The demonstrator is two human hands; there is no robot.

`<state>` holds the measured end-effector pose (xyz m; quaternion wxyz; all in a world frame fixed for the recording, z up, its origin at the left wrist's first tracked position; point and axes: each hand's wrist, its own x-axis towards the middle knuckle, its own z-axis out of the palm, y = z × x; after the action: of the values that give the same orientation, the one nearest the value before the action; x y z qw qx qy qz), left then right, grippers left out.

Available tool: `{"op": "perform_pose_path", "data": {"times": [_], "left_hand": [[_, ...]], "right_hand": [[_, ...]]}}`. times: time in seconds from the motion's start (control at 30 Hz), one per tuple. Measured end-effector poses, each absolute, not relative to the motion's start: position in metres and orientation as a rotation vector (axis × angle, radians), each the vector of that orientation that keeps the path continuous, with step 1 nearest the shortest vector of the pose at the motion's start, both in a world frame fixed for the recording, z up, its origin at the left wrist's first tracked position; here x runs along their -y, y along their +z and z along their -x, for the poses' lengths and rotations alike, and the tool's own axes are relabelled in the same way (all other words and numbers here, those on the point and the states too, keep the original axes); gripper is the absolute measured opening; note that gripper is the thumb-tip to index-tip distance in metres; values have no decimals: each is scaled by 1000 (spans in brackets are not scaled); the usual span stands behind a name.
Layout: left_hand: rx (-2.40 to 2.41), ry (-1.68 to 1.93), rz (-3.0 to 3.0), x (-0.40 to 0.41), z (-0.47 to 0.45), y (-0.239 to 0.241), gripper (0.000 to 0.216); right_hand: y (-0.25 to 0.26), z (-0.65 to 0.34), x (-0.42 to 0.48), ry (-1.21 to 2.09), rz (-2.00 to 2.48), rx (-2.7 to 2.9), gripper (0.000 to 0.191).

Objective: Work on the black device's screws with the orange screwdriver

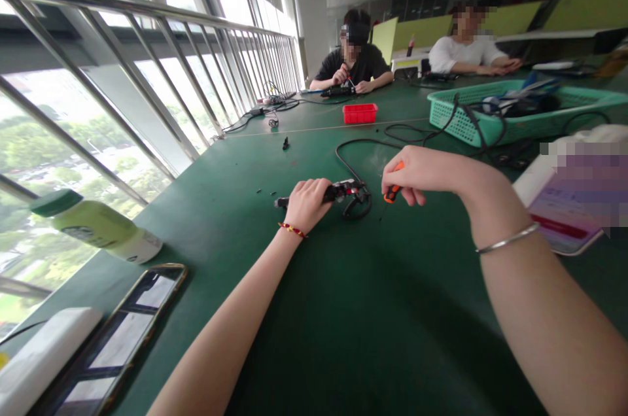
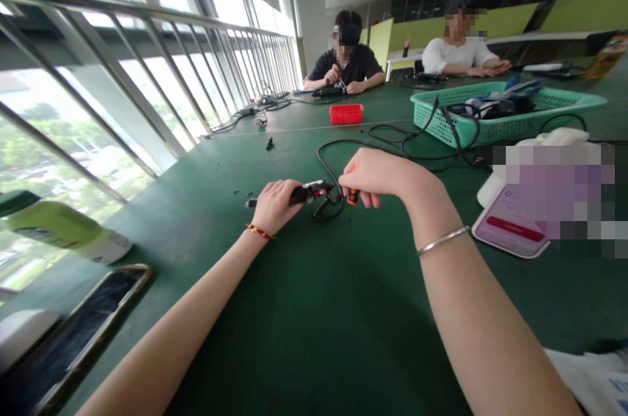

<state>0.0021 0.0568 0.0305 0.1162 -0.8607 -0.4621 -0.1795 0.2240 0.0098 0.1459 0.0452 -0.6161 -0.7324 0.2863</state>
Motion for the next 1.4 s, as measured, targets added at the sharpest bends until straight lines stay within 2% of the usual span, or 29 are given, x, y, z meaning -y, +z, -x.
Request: {"op": "perform_pose_path", "data": {"times": [0.1,0.23,0.33,0.4,0.47,0.87,1.0,1.13,1.27,1.4], "left_hand": [[1113,-498,2626,-49,-23,28,31],[1310,-589,2421,-47,-27,24,55],[1523,-605,2306,-49,-20,20,45],[1545,-568,2327,-51,-16,18,33],[1508,-545,2369,-52,-13,17,29],[1340,-640,2446,-80,-4,13,37],[1775,-748,2038,-85,37,20,36],[2220,-633,1798,-89,81,21,40],[2286,-574,1868,-92,97,18,46],[2231,-436,1939,-88,88,21,40]], "right_hand": [[148,-223,-9,869,1898,2222,18],[148,-222,-9,849,1897,2223,19],[148,-220,-8,828,1912,2236,19],[148,-217,-7,817,1918,2244,20],[149,-214,-5,796,1926,2251,21],[146,-204,-1,679,1939,2274,21],[146,-206,-2,683,1931,2277,21],[145,-207,-2,687,1918,2279,21],[144,-207,-2,670,1904,2289,21],[145,-208,-3,668,1901,2279,21]]}}
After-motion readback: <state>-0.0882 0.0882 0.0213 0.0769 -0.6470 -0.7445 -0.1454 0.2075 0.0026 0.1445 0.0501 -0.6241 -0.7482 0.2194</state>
